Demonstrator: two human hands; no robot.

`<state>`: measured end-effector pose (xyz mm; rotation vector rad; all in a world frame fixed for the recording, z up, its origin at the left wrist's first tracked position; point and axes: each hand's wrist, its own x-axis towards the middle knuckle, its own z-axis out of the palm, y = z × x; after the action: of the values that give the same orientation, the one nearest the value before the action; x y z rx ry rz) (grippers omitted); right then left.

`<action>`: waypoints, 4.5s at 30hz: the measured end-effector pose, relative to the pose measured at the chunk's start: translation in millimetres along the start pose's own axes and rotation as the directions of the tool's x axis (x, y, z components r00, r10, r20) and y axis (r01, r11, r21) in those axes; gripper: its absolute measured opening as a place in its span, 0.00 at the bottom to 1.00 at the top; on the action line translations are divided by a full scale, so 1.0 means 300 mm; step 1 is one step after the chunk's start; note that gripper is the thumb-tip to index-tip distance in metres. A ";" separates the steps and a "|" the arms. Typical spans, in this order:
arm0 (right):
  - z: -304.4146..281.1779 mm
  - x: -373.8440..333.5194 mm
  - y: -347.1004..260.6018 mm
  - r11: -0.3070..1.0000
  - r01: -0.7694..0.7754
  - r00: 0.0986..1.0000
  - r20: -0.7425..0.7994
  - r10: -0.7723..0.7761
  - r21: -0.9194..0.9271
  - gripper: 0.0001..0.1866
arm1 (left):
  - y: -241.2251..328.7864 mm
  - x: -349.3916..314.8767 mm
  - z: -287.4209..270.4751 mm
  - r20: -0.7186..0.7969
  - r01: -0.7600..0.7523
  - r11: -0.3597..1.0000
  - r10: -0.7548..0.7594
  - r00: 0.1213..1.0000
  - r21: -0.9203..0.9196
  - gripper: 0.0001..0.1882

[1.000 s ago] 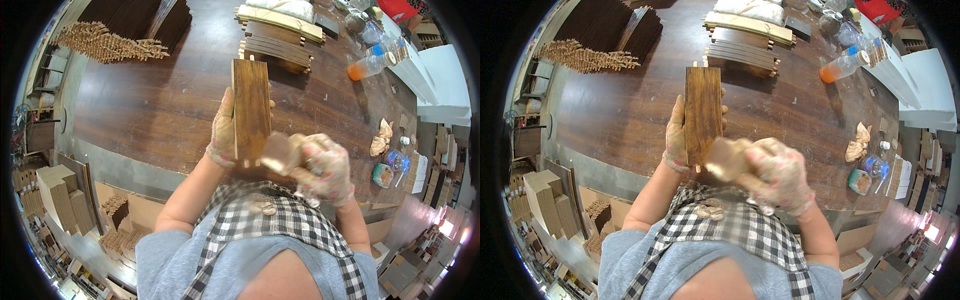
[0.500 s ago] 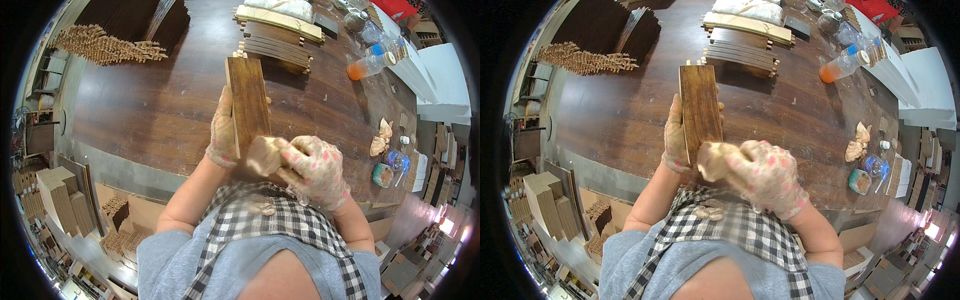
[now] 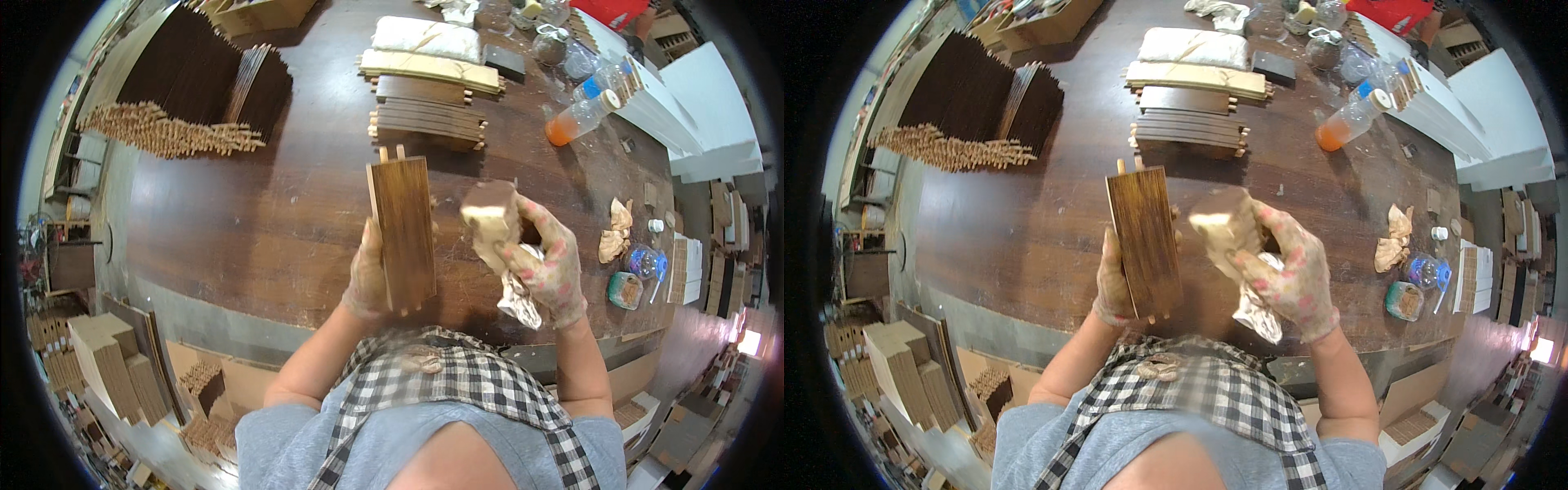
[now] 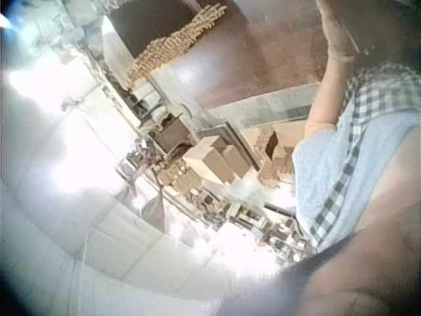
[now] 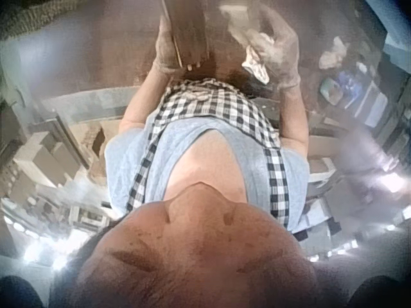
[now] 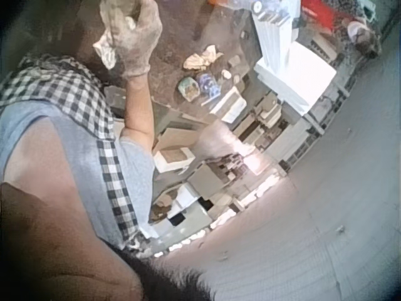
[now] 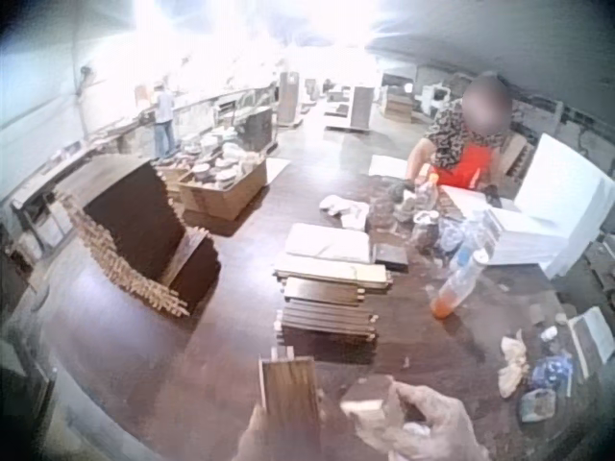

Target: The person wipes a dark brown wooden slat with a cloth to apply a substance, then places the slat onto a stack of similar pieces on the workbench.

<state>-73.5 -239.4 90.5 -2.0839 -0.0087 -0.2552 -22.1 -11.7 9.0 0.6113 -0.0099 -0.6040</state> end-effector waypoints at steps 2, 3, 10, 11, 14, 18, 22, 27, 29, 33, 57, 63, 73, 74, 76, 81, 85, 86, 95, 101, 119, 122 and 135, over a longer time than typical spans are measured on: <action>0.004 0.052 -0.033 0.999 -0.031 0.999 0.024 0.032 -0.026 0.28 | -0.029 -0.019 -0.018 -0.031 0.012 0.987 -0.007 0.999 0.161 0.40; 0.007 0.077 -0.058 0.997 -0.077 0.996 0.046 0.078 -0.026 0.28 | -0.032 -0.025 -0.022 -0.048 0.017 0.971 -0.006 0.999 0.240 0.40; 0.054 0.102 -0.121 0.991 -0.079 0.978 0.200 0.055 0.112 0.28 | -0.047 -0.039 -0.041 0.192 -0.176 0.762 0.069 0.979 0.623 0.41; 0.057 0.101 -0.126 0.993 -0.064 0.978 0.205 0.043 0.096 0.28 | -0.021 -0.035 0.010 0.134 -0.077 0.911 0.024 0.991 0.404 0.44; 0.050 0.123 -0.083 0.981 -0.148 0.980 0.151 0.128 0.127 0.26 | -0.004 -0.032 0.016 0.176 -0.166 0.605 0.043 0.983 0.779 0.52; 0.055 0.105 -0.088 0.990 -0.122 0.987 0.118 0.113 0.072 0.25 | -0.046 -0.045 -0.030 0.152 -0.221 0.660 0.161 0.975 0.718 0.43; 0.041 0.128 -0.009 0.993 -0.119 0.993 0.025 0.119 -0.016 0.25 | -0.012 -0.031 0.017 0.097 -0.072 0.918 0.037 0.995 0.391 0.43; 0.051 0.122 0.005 0.976 0.204 0.938 -0.302 -0.172 0.077 0.25 | -0.010 -0.016 -0.022 0.037 0.217 0.974 -0.215 0.976 -0.067 0.43; 0.122 0.102 -0.053 0.900 0.376 0.870 -0.249 -0.425 -0.222 0.27 | -0.024 -0.002 -0.042 0.030 0.259 0.954 -0.258 0.966 -0.149 0.43; 0.275 0.031 -0.035 0.843 0.482 0.867 -0.009 -0.499 -0.239 0.29 | -0.086 0.019 -0.133 0.222 -0.077 0.817 -0.064 0.973 0.571 0.39; 0.090 0.321 0.152 0.891 0.330 0.801 -0.407 -0.439 -0.312 0.31 | -0.008 0.007 0.003 0.047 0.390 0.875 -0.394 0.918 -0.288 0.33; 0.304 0.201 0.118 0.771 0.543 0.741 -0.241 -0.627 -0.334 0.29 | -0.004 0.055 0.078 -0.101 0.140 0.984 -0.151 0.983 -0.114 0.31; 0.232 0.021 0.006 0.912 0.411 0.865 -0.314 -0.392 -0.006 0.36 | 0.039 0.104 -0.058 -0.004 0.195 0.958 -0.200 0.980 -0.211 0.35; 0.204 0.042 -0.001 0.963 0.261 0.935 -0.268 -0.234 0.071 0.36 | 0.028 0.099 -0.062 0.024 0.239 0.961 -0.238 0.971 -0.138 0.35; 0.232 0.078 -0.013 0.887 0.454 0.853 -0.248 -0.459 -0.079 0.33 | -0.013 0.078 -0.038 0.045 0.190 0.979 -0.188 0.981 -0.071 0.32; 0.361 0.110 0.031 0.822 0.554 0.809 -0.147 -0.569 -0.135 0.34 | -0.109 0.068 -0.185 0.451 0.290 0.848 -0.069 0.890 -0.444 0.31; 0.269 0.314 0.191 0.862 0.398 0.838 -0.258 -0.481 -0.315 0.33 | -0.022 0.043 -0.008 0.187 0.492 0.832 -0.456 0.870 -0.258 0.34; 0.252 0.365 0.225 0.956 0.263 0.899 -0.326 -0.291 -0.128 0.31 | -0.003 0.024 0.023 0.130 0.471 0.857 -0.453 0.882 -0.210 0.34; 0.201 0.132 0.310 0.938 0.025 0.908 -0.400 0.123 0.346 0.30 | 0.167 0.054 -0.244 -0.303 0.168 0.649 0.101 0.948 0.742 0.27; 0.191 0.050 0.355 0.931 -0.023 0.926 -0.343 0.157 0.363 0.31 | 0.251 0.105 -0.237 -0.236 0.167 0.314 0.198 0.951 0.935 0.57; 0.204 0.021 0.412 0.960 -0.063 0.927 -0.341 0.158 0.272 0.32 | 0.854 0.569 -0.402 0.176 0.547 -0.773 0.616 0.768 0.321 0.31; 0.204 0.008 0.421 0.965 -0.068 0.929 -0.337 0.155 0.255 0.32 | 0.869 0.576 -0.431 0.261 0.534 -0.799 0.598 0.758 0.278 0.27; 0.138 -0.071 0.401 0.932 -0.100 0.893 -0.382 0.238 0.348 0.27 | 0.202 0.484 -0.139 0.564 -0.357 -0.765 0.010 0.826 0.536 0.41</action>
<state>-73.6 -262.5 -36.4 -1.6577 0.3707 -0.5523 137.8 -27.4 -16.5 2.5899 -1.2741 0.3897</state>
